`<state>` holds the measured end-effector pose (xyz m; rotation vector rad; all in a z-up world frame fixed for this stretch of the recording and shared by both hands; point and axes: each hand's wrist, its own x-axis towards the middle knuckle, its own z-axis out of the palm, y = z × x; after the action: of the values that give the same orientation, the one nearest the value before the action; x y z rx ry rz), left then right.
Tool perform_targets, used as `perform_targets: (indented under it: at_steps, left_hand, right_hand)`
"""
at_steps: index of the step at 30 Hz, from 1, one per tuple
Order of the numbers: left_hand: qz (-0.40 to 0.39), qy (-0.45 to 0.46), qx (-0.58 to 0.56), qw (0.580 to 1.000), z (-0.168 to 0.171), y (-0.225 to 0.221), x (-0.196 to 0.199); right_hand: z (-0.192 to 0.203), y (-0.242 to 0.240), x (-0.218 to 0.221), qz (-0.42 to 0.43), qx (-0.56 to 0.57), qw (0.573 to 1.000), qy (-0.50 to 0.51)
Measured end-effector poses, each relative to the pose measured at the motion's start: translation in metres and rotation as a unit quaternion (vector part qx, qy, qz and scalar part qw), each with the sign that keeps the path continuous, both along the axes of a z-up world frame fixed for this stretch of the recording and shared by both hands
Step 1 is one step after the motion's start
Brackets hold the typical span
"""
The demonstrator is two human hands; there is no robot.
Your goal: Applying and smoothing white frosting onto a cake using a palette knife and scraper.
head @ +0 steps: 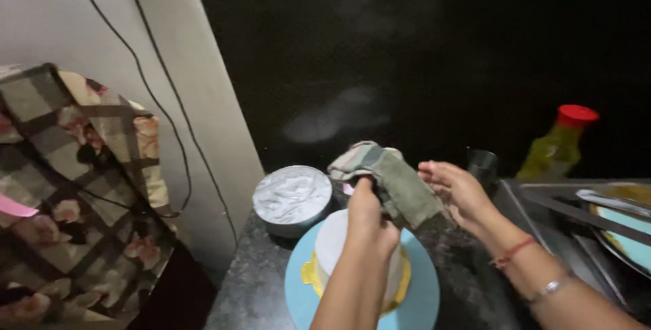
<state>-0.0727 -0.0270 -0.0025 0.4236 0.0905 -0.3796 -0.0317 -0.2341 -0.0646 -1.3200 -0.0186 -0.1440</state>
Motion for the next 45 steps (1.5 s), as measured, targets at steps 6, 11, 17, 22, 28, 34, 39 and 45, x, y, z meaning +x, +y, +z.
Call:
perform_targets:
  at_steps: [6, 11, 17, 22, 28, 34, 39, 45]
  left_hand:
    - [0.047, 0.038, 0.020, 0.998, 0.019, 0.083, 0.031]
    - [0.061, 0.053, 0.007, 0.997, -0.004, 0.117, 0.070]
    - [0.051, 0.082, 0.007, 0.995, -0.012, 0.120, 0.103]
    - [0.035, 0.108, 0.003, 0.993, -0.030, 0.112, 0.116]
    - [0.046, 0.106, 0.009, 0.993, -0.035, 0.107, 0.117]
    - [0.045, 0.094, -0.022, 0.994, -0.052, 0.101, 0.122]
    - [0.046, 0.118, 0.009, 0.992, -0.037, 0.120, 0.116]
    - [0.054, 0.105, 0.004, 0.993, -0.038, 0.125, 0.117]
  right_hand:
    - [-0.095, 0.010, 0.100, -0.020, -0.019, 0.977, 0.213]
    - [-0.173, 0.009, 0.179, -0.044, -0.069, 0.967, 0.242]
    - [-0.223, 0.006, 0.231, -0.095, -0.072, 0.945, 0.306]
    - [-0.255, -0.005, 0.253, -0.049, -0.080, 0.959, 0.269]
    - [-0.204, 0.015, 0.230, -0.083, -0.142, 0.958, 0.236]
    - [-0.207, 0.010, 0.238, -0.076, -0.257, 0.930, 0.251]
    - [-0.194, -0.024, 0.211, -0.090, -0.174, 0.934, 0.300]
    - [-0.193, -0.100, 0.161, -0.186, -0.145, 0.924, 0.300]
